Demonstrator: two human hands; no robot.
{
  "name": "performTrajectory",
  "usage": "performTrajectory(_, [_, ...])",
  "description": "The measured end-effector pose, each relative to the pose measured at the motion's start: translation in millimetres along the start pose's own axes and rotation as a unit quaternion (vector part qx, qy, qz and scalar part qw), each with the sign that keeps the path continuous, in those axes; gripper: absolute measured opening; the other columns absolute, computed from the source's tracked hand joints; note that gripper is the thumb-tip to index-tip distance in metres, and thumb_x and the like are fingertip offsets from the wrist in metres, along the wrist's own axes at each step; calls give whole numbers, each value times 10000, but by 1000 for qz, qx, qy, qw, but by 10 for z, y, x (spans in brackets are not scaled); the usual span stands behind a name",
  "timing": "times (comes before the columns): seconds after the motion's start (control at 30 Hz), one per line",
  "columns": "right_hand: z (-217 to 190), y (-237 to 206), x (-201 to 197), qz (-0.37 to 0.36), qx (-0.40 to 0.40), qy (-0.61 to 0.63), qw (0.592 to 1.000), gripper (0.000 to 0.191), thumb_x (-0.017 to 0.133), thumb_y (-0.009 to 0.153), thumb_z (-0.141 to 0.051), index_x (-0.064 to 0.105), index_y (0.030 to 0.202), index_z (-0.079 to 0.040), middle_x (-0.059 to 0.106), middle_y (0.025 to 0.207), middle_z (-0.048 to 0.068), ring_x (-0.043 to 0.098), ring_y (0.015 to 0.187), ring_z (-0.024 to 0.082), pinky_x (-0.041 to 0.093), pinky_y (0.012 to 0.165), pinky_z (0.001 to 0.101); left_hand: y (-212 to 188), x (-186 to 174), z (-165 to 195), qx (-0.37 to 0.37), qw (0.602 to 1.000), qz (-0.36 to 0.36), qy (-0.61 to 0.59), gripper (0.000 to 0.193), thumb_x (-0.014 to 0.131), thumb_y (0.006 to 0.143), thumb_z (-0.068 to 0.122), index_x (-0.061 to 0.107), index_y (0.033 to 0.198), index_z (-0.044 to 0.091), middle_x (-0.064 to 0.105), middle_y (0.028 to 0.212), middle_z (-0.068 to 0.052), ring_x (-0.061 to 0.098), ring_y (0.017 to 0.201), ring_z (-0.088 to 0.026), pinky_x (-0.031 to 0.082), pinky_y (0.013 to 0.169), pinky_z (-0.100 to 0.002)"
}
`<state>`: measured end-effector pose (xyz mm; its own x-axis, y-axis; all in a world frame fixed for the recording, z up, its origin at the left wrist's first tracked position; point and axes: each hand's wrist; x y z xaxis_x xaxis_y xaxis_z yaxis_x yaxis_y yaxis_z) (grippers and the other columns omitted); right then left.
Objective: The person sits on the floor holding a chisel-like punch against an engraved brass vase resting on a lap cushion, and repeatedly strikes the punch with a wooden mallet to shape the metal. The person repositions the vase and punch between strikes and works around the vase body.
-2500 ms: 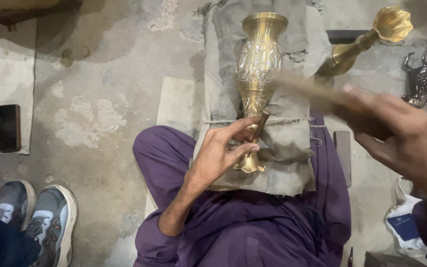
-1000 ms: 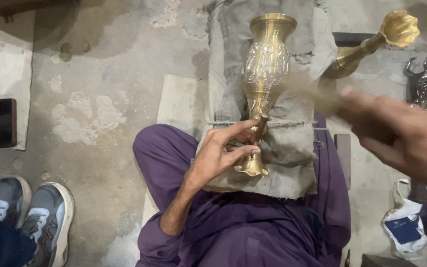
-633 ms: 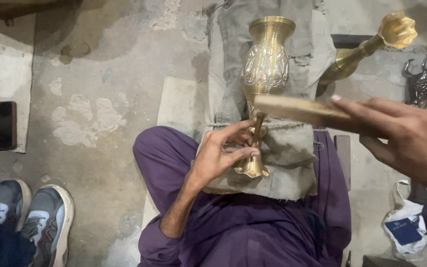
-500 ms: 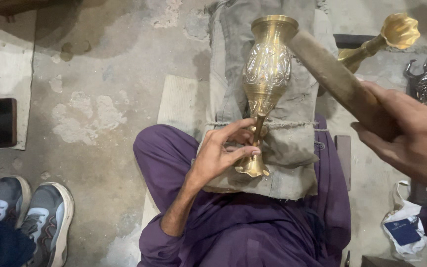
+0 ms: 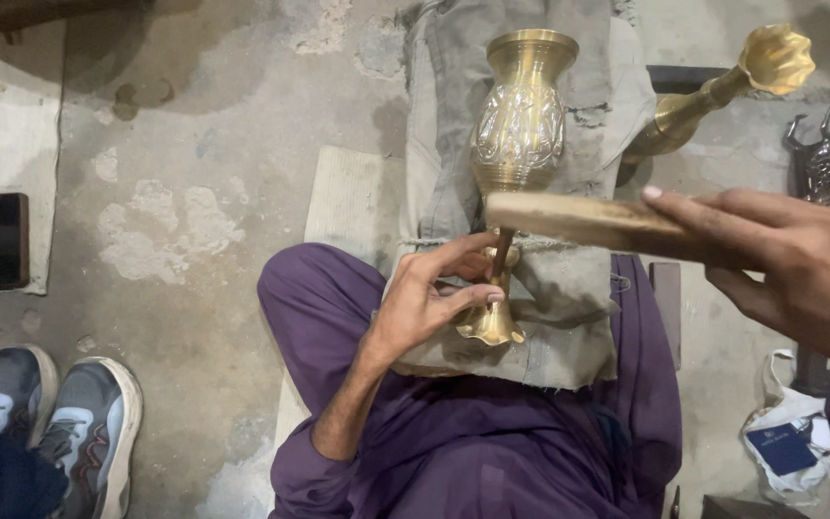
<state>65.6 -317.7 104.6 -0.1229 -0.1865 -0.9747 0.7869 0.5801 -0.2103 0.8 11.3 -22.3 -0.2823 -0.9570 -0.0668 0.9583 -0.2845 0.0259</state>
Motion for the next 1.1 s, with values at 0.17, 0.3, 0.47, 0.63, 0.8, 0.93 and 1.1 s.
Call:
performTrajectory(0.17, [-13,40,38,-115,83,-45,989,802,769,872,-276,391,1576,-344,708,1124,-81,738,740,90,651,717,250,10,10,-26,-7,1000,8,-15,609,845,862,220,628,1414,83,808,1045,-78,780,974,-149,647,918,-327])
performTrajectory(0.3, [26,30,83,20,33,8,999,798,788,825,-238,462,1551,-297,751,1065,-27,722,679,145,645,673,306,13,10,-23,-11,1000,6,-8,618,853,849,218,626,1408,85,804,1038,-69,778,955,-137,638,881,-317])
performTrajectory(0.47, [29,-22,65,-47,46,-25,998,742,772,877,-268,452,1543,-335,736,1063,-85,734,714,70,644,678,254,21,-3,-37,-6,1000,5,-15,611,860,842,211,638,1396,77,802,1055,-75,774,964,-140,645,880,-314])
performTrajectory(0.63, [-64,29,-59,22,62,44,997,806,772,817,-173,472,1560,-253,740,1089,34,733,727,147,650,704,303,21,-23,-80,25,999,-7,-23,607,840,877,200,613,1424,73,803,1118,-83,785,1016,-151,638,911,-314])
performTrajectory(0.8, [-21,90,-108,-97,11,-55,994,829,801,806,-206,447,1548,-310,749,1023,-50,745,738,81,660,760,271,20,-33,-114,27,999,-14,-10,616,842,880,190,604,1436,73,801,1134,-88,793,1034,-167,648,895,-319])
performTrajectory(0.93, [-19,101,-49,52,34,123,990,735,782,838,-105,522,1512,-241,742,1068,52,732,772,143,644,729,309,6,-20,-122,9,1000,-7,-25,608,843,875,193,619,1427,75,812,1083,-89,796,999,-163,652,903,-320])
performTrajectory(1.1, [-75,127,-78,-75,31,-33,996,753,775,842,-165,466,1509,-326,757,1101,-39,748,740,132,652,716,302,37,4,-154,16,1000,-4,-22,639,855,847,193,611,1427,79,801,1064,-84,785,971,-151,657,909,-315])
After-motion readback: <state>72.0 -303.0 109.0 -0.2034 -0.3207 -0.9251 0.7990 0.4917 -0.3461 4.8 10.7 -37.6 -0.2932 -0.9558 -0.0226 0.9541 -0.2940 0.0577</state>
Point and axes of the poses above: each hand's wrist, its own y-axis towards the middle knuckle, its own x-axis out of the palm, z = x × y
